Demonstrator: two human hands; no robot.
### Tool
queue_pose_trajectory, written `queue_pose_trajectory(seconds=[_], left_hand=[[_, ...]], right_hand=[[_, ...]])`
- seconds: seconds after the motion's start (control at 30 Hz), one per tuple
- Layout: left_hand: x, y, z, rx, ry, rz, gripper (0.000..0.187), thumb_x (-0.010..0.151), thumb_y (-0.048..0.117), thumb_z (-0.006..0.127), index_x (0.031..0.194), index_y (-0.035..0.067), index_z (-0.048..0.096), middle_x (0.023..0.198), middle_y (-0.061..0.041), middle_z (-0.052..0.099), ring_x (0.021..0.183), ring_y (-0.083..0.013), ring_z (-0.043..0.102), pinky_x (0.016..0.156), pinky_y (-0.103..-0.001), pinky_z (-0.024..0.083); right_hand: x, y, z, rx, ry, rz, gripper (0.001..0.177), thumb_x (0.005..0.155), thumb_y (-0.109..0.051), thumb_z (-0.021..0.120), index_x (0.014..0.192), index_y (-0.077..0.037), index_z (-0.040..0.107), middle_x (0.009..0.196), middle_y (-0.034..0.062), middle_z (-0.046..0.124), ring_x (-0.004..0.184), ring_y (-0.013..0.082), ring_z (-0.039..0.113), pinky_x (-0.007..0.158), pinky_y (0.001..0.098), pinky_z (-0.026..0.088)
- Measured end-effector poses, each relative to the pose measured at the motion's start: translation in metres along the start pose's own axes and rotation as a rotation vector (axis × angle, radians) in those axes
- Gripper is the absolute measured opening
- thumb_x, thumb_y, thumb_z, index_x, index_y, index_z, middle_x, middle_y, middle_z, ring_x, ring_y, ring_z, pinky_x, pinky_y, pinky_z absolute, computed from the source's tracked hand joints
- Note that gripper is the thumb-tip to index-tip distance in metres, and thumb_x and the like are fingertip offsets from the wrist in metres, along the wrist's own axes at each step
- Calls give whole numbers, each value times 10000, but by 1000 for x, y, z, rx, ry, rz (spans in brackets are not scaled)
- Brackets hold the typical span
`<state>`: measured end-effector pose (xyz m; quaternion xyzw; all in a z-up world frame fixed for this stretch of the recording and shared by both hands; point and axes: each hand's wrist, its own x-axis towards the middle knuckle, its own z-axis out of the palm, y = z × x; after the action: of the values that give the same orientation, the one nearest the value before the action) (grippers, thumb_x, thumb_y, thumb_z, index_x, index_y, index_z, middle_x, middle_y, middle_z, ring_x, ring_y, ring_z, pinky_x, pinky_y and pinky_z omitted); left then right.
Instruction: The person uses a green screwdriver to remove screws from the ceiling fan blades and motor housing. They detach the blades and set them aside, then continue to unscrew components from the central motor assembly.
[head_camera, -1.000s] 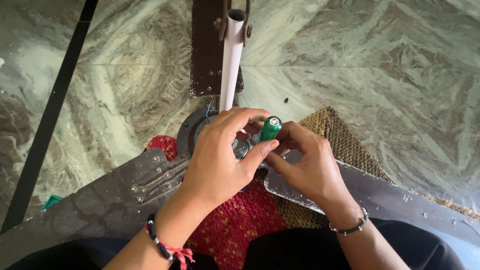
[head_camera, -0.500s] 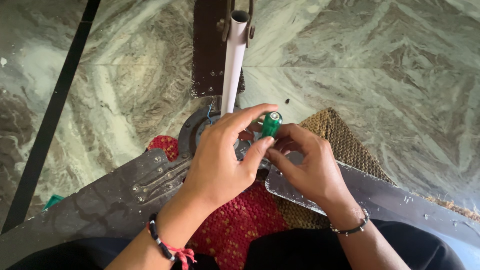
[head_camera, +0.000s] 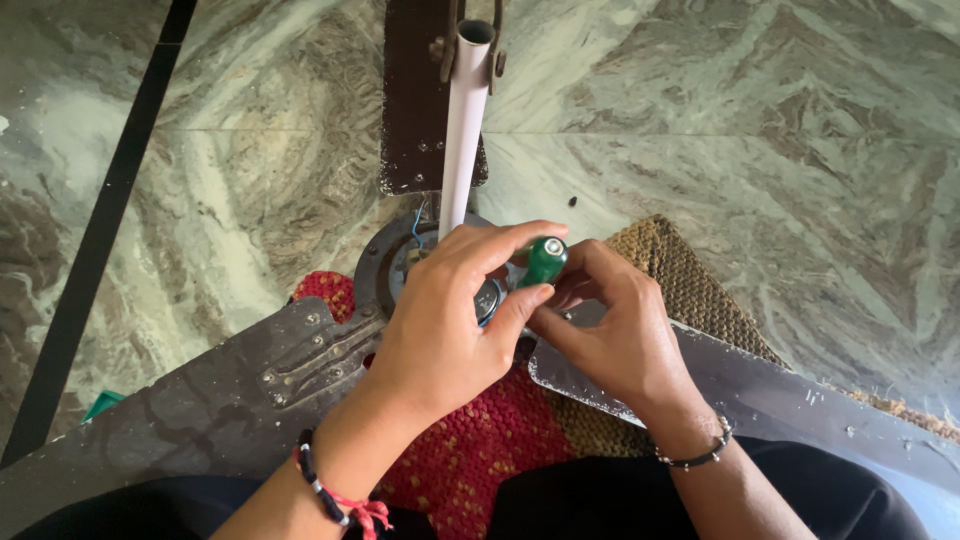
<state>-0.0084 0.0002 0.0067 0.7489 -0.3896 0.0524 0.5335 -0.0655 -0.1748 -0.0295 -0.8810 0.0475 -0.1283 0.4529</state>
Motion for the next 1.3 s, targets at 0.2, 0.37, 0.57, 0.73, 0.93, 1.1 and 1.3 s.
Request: queue_pose_trajectory(seconds=[0.2, 0.37, 0.57, 0.73, 0.93, 1.1, 1.3], left_hand=[[-1, 0, -1, 3, -30, -41, 454, 900, 34, 698, 1344, 111, 641, 1035, -123, 710, 982, -315, 678, 901, -392, 535], [0, 0, 0, -6, -43, -87, 475, 902, 21, 688, 1360, 139, 639, 993, -138, 693, 931, -316, 689, 865, -387, 544], [-1, -1, 1, -14, -42, -76, 497, 916, -7, 664, 1387, 144, 624, 1017, -156, 691, 936, -337, 698, 857, -388, 552], [0, -1, 1, -32, -43, -83, 504, 917, -40, 631, 1390, 133, 621, 1038, -153, 704, 941, -331, 705, 852, -376, 552], [6, 6, 0, -75, -49, -171, 527, 879, -66, 610, 1368, 129, 628, 1045, -136, 728, 929, -302, 723, 836, -359, 552], [7, 11, 0, -113, -58, -138, 526, 884, -68, 603, 1383, 99, 600, 1148, -111, 763, 1029, -283, 739, 902, -352, 548], [1, 13, 3, -93, -69, -114, 547, 851, -46, 616, 1382, 79, 581, 1204, -107, 766, 1047, -293, 730, 965, -360, 539]], right_hand=[[0, 1, -1, 26, 1, -16, 333, 755, -141, 822, 1027, -13, 679, 908, 61, 763, 854, 150, 769, 778, 305, 602], [0, 2, -1, 38, 0, -14, 333, 751, -136, 824, 1023, -9, 680, 890, 63, 760, 841, 153, 763, 764, 304, 596], [-1, 2, 1, 28, -4, -14, 313, 763, -132, 820, 1022, -9, 696, 893, 72, 751, 841, 153, 757, 767, 306, 593], [-2, 2, 4, 93, -16, -58, 309, 808, -108, 784, 1091, -11, 708, 956, 84, 746, 869, 161, 757, 774, 312, 598], [0, -1, 5, 68, -2, -24, 341, 779, -112, 791, 1096, -14, 717, 950, 91, 760, 843, 175, 770, 760, 315, 602], [0, -4, 3, 64, 6, -17, 339, 780, -130, 780, 1094, -21, 719, 929, 94, 766, 814, 184, 772, 745, 314, 598], [-3, -3, 5, 46, 19, 0, 334, 769, -141, 763, 1084, -38, 725, 915, 102, 765, 811, 193, 773, 753, 322, 604]])
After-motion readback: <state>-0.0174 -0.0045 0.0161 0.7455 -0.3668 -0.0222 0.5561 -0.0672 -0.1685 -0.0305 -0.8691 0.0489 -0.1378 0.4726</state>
